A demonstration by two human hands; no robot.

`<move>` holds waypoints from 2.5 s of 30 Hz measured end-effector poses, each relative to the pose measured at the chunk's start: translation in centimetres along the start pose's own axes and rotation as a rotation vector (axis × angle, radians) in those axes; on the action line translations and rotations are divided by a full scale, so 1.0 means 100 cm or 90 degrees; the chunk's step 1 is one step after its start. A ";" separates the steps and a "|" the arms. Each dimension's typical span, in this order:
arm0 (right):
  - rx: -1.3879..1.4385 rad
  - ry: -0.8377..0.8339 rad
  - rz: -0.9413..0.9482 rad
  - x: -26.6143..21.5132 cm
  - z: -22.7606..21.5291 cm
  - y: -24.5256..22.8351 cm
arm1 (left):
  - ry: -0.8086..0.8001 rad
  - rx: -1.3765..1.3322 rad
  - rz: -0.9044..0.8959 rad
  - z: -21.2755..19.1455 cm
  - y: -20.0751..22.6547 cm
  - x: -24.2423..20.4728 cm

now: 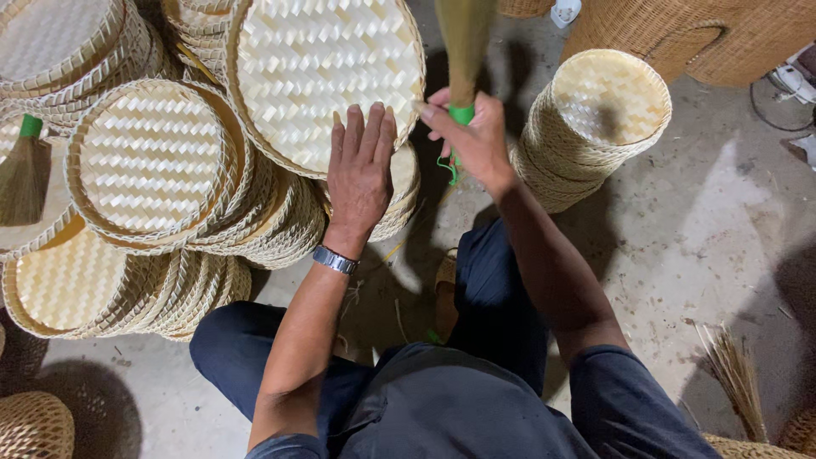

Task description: The person sits on the floor and uses a small broom to sweep the inside and outside of woven baskets. They pick up baskets from a stack, brush them thoroughly, and place them onto a separate stack.

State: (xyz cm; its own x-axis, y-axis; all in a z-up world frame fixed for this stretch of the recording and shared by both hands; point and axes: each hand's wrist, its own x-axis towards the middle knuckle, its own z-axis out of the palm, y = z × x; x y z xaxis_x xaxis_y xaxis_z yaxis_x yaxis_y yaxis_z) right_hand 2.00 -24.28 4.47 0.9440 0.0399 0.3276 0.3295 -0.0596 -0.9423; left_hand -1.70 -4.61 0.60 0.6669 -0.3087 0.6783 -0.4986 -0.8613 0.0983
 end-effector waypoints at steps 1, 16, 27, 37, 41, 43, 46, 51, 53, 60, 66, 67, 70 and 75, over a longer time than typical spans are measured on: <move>-0.012 -0.005 -0.017 -0.001 0.003 0.002 | -0.002 0.002 0.002 0.001 0.002 0.000; 0.002 0.051 0.047 0.001 -0.002 0.009 | -0.055 0.035 0.007 0.002 -0.004 -0.010; -0.460 0.136 -0.067 0.014 -0.072 0.058 | -0.107 0.038 0.268 0.013 0.020 -0.002; -0.917 0.121 -0.360 0.018 -0.344 0.196 | -0.375 -0.056 -0.131 0.112 -0.062 -0.067; -0.512 0.526 0.258 0.002 -0.369 0.179 | -0.516 0.044 -0.441 0.188 -0.139 -0.137; -0.399 0.565 0.306 -0.009 -0.364 0.160 | -0.469 0.052 -0.449 0.207 -0.157 -0.164; -0.377 0.621 0.371 -0.009 -0.352 0.150 | -0.349 0.068 -0.454 0.221 -0.169 -0.179; -0.366 0.618 0.422 -0.011 -0.343 0.157 | -0.346 0.023 -0.575 0.226 -0.183 -0.182; -0.340 0.620 0.408 -0.011 -0.339 0.161 | -0.352 0.040 -0.627 0.230 -0.182 -0.184; -0.360 0.635 0.421 -0.015 -0.346 0.185 | -0.361 -0.006 -0.652 0.235 -0.185 -0.190; -0.379 0.615 0.429 -0.022 -0.351 0.195 | -0.364 -0.014 -0.687 0.239 -0.174 -0.193; -0.371 0.602 0.420 -0.024 -0.353 0.195 | -0.367 -0.012 -0.694 0.240 -0.173 -0.192; -0.249 0.624 0.392 -0.027 -0.361 0.208 | -0.345 -0.039 -0.690 0.239 -0.171 -0.193; -0.667 0.631 0.203 -0.034 -0.371 0.219 | -0.367 -0.065 -0.771 0.238 -0.169 -0.187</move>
State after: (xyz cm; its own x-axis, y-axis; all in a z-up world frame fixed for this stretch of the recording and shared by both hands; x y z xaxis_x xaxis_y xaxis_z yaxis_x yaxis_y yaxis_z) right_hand 6.68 -62.75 -14.75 0.4623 -0.7699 0.4400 -0.4350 -0.6293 -0.6440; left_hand 7.42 6.14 -31.10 0.8379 0.4733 -0.2718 0.5441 -0.6851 0.4844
